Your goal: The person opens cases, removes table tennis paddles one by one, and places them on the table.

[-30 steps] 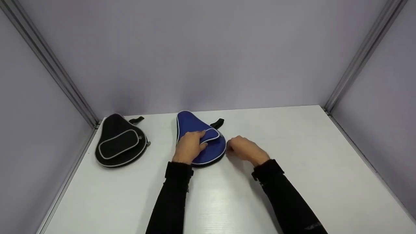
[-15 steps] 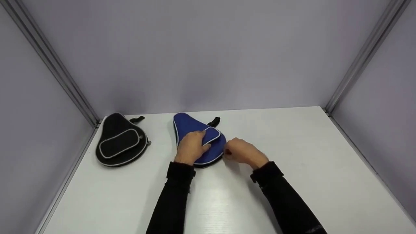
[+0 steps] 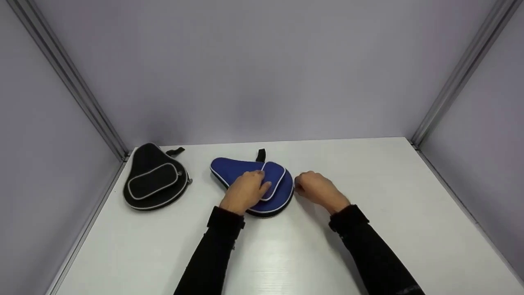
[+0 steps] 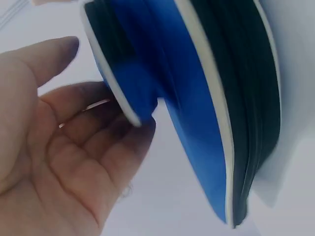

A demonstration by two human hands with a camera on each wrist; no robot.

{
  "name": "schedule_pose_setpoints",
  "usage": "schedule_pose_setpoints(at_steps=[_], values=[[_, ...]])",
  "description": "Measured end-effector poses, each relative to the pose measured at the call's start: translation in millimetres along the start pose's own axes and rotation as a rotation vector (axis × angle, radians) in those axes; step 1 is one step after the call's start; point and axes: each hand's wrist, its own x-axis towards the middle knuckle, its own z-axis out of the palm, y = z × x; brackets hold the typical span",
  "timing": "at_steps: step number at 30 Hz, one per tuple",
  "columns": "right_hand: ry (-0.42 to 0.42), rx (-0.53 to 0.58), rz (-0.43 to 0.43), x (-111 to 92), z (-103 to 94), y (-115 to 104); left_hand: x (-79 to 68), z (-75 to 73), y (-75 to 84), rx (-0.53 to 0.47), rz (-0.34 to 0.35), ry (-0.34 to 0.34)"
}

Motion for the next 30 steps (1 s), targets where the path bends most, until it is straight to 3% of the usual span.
schedule_pose_setpoints(at_steps=[5,8,12,15,23,30], values=[[0.025,-0.032,0.006,-4.7,-1.5,11.2,-2.4,-3.3,0.2,0.043,0.108,-0.026],[0.041,-0.047,0.012,-7.9,-0.9,17.6,-5.2,-7.0,-3.0,0.052,0.181,-0.076],[0.042,-0.034,0.039,-12.2,-1.1,23.4,-6.2,-14.4,-18.1,0.047,0.257,-0.158],[0.033,-0.013,0.056,-13.8,-2.3,25.1,-4.9,-20.0,-36.4,0.054,0.293,-0.179],[0.029,-0.020,0.034,-14.0,-5.7,21.8,-10.5,-25.7,-77.9,0.078,0.223,-0.168],[0.032,-0.042,0.002,-17.5,-8.2,19.0,-16.8,-15.6,-94.4,0.084,0.204,-0.149]])
